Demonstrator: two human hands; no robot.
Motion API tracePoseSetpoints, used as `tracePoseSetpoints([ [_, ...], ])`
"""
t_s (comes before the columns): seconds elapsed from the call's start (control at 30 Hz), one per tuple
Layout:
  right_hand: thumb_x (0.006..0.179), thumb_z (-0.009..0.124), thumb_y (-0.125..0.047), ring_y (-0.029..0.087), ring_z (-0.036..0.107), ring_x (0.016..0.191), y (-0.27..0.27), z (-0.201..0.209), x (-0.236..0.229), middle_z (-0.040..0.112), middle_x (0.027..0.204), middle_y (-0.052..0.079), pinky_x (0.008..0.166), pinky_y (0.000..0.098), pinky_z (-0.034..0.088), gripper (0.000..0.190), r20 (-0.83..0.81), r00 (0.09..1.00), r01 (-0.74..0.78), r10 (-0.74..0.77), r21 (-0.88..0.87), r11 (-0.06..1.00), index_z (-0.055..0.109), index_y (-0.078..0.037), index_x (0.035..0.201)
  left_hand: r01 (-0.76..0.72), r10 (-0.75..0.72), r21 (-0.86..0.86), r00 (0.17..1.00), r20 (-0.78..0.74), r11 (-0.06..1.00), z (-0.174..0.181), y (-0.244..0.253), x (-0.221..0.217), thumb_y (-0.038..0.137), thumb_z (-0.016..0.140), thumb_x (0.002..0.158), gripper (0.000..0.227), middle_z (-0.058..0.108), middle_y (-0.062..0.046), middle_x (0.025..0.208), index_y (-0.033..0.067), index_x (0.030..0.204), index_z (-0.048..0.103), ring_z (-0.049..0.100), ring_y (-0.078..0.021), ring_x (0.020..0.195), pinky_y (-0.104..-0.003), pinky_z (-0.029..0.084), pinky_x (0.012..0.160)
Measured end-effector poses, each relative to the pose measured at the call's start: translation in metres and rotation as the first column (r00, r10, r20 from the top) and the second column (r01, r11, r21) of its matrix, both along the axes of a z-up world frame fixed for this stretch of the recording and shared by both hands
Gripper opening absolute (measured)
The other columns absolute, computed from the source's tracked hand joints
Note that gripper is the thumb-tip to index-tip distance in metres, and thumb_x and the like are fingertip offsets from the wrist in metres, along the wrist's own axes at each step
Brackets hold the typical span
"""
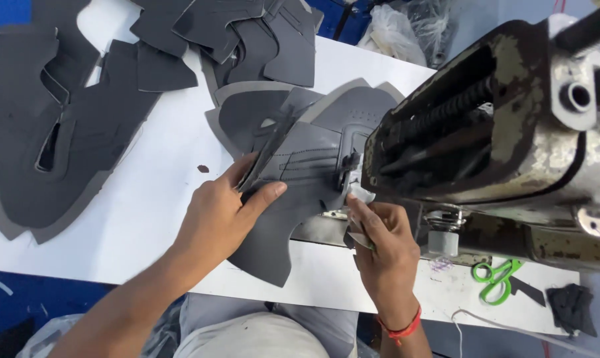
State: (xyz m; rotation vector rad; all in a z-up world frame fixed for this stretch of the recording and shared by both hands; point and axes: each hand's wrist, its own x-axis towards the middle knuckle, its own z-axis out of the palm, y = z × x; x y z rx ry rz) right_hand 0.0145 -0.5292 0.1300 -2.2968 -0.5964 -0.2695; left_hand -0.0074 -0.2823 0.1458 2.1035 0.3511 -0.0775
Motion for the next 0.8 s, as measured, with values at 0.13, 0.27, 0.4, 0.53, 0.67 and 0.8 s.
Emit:
tracePoseSetpoints([
  [0.13,0.083,0.073,0.008,0.015,0.067,0.079,0.005,0.006,-0.001,0.067,0.103,0.008,0.067,0.0295,0.056,0.054,0.012,0.999,0.05,-0.049,-0.096,0.994,0.07,-0.015,0.132,-0.039,0.04,-0.034,0.999,0.027,0.999,-0.003,-0.003,0.002,0.046,0.068,0.09,0.056,0.059,-0.008,0.05,0.0034,0.125,0.066,0.056,-0.0165,0.04,-0.034,0.042,0.042],
  [0.27,0.085,0.075,0.005,0.014,0.067,0.078,0.004,0.008,-0.016,0.067,0.1,0.007,0.066,0.0302,0.056,0.051,-0.017,0.998,0.058,-0.059,-0.067,0.996,0.07,-0.014,0.132,-0.046,0.046,-0.038,0.999,-0.021,0.998,-0.014,-0.003,0.002,0.047,0.068,0.091,0.054,0.056,-0.01,0.05,0.0026,0.121,0.068,0.052,-0.0162,0.041,-0.035,0.04,0.042],
  [0.4,0.085,0.074,0.003,0.012,0.069,0.08,-0.006,0.013,-0.032,0.068,0.098,0.006,0.066,0.0273,0.056,0.041,-0.103,0.99,0.102,-0.097,0.048,0.994,0.072,-0.01,0.125,-0.015,0.015,-0.161,1.0,0.002,0.987,-0.011,0.001,-0.012,0.047,0.068,0.09,0.056,0.061,-0.004,0.055,0.0034,0.125,0.065,0.055,-0.0126,0.043,-0.032,0.044,0.044],
  [0.53,0.087,0.077,0.0,0.011,0.063,0.07,-0.018,0.01,-0.038,0.07,0.091,0.006,0.06,0.027,0.05,0.027,-0.108,0.971,0.216,-0.214,0.013,0.976,0.074,-0.005,0.113,0.203,-0.222,-0.208,0.972,-0.073,0.957,-0.014,0.042,-0.024,0.042,0.081,0.074,0.075,0.074,-0.001,0.067,0.0104,0.139,0.061,0.067,-0.0142,0.058,-0.031,0.053,0.057],
  [0.67,0.092,0.074,-0.005,0.01,0.058,0.069,-0.022,0.006,-0.042,0.071,0.089,0.005,0.06,0.0274,0.047,0.017,-0.172,0.961,0.229,-0.217,0.051,0.972,0.072,-0.001,0.108,0.32,-0.278,-0.158,0.929,0.243,0.934,-0.028,0.056,-0.002,0.035,0.085,0.07,0.082,0.066,-0.01,0.105,0.0072,0.143,0.059,0.063,-0.0199,0.097,-0.037,0.052,0.085],
  [0.8,0.101,0.058,-0.02,0.009,0.049,0.064,-0.038,-0.013,-0.052,0.067,0.077,0.005,0.058,0.0265,0.042,0.032,-0.397,0.904,0.245,-0.158,0.179,0.953,0.074,0.001,0.118,0.421,-0.308,-0.045,0.729,0.612,0.906,-0.052,0.048,0.024,0.032,0.089,0.07,0.078,0.05,-0.015,0.143,-0.0003,0.133,0.057,0.05,-0.0271,0.131,-0.043,0.046,0.106],
])
